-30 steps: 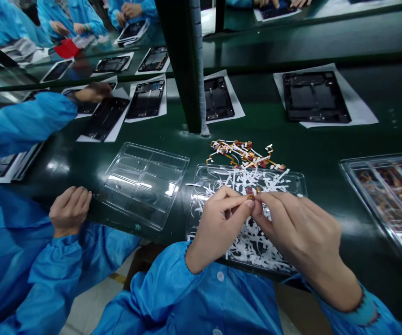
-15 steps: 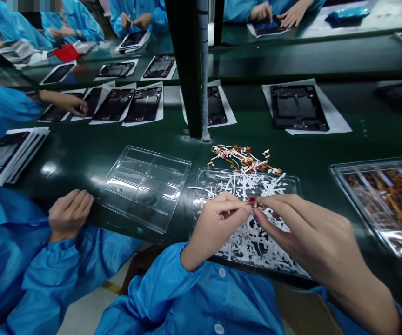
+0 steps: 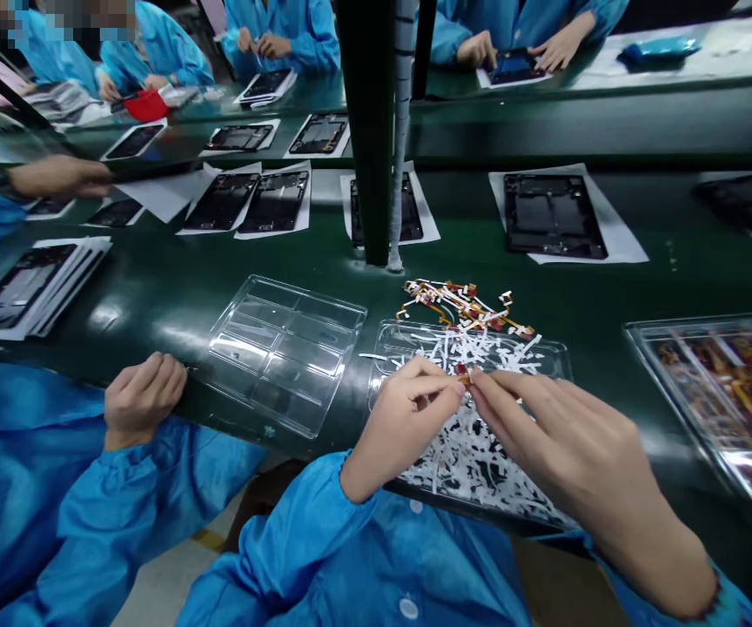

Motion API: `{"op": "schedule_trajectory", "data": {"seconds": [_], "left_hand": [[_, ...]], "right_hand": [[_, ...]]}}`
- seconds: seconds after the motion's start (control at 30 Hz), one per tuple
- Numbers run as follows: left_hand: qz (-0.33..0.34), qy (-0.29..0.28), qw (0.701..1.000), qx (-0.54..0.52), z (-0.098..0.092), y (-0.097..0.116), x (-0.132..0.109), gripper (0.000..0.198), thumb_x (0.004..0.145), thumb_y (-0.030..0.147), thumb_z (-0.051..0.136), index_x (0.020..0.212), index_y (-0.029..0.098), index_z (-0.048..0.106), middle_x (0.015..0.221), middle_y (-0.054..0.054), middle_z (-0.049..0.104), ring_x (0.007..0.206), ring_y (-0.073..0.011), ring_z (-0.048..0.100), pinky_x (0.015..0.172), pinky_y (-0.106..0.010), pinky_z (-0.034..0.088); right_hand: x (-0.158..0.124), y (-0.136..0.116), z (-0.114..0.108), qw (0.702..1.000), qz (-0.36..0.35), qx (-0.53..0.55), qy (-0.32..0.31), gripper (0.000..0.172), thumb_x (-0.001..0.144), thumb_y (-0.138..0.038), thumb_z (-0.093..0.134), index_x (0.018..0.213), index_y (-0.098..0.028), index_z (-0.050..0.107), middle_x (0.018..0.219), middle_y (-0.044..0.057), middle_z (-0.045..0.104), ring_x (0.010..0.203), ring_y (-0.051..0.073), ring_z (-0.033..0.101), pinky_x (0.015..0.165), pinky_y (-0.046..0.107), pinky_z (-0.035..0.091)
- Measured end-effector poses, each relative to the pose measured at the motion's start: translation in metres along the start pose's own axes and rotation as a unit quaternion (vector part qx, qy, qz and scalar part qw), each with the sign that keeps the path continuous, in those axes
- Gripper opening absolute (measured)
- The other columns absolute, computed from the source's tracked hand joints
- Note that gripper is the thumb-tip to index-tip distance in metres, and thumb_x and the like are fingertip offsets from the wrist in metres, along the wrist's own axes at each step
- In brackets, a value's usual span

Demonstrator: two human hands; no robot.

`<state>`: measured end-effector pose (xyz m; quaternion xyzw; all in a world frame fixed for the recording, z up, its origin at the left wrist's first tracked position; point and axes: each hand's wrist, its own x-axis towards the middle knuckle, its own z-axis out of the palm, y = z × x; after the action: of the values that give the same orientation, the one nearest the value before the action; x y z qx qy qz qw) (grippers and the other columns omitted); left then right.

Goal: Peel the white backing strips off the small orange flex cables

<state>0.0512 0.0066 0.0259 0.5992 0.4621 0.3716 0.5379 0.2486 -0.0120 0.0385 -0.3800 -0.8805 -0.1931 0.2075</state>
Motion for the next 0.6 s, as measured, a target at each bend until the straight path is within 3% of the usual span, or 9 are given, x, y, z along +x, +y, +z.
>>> {"op": "schedule_trajectory", "data": {"seconds": [0.2,0.33,0.6], "left_hand": [[0.001,0.004,1.000,0.018,0.006,-0.002,0.007,0.021,0.097,0.023,0.064,0.084,0.019,0.080,0.087,-0.002,0.063,0.081,-0.0138,0.058,0.070,-0.028,0.044],[-0.001,0.031,0.999,-0.009,0.010,-0.006,0.009,0.012,0.091,0.022,0.072,0.086,0.018,0.082,0.084,-0.002,0.065,0.071,-0.0115,0.056,0.063,-0.026,0.044],[0.052,0.063,0.996,0.047,0.012,-0.006,0.011,0.013,0.092,0.022,0.070,0.092,0.020,0.083,0.084,-0.003,0.067,0.070,-0.0116,0.059,0.059,-0.024,0.047]], "right_hand": [[-0.005,0.006,0.004,1.000,0.001,0.003,0.001,0.031,0.089,-0.008,0.075,0.119,-0.005,0.067,0.101,0.014,0.077,0.081,0.024,0.070,0.074,0.040,0.053],[-0.003,0.006,0.008,0.998,0.045,0.038,0.022,0.025,0.089,-0.013,0.078,0.112,-0.008,0.069,0.097,0.011,0.078,0.079,0.022,0.072,0.073,0.037,0.053],[-0.002,0.003,0.013,0.995,0.075,0.042,0.043,0.039,0.086,-0.010,0.079,0.123,-0.010,0.066,0.097,0.009,0.080,0.076,0.019,0.073,0.071,0.034,0.053]]}}
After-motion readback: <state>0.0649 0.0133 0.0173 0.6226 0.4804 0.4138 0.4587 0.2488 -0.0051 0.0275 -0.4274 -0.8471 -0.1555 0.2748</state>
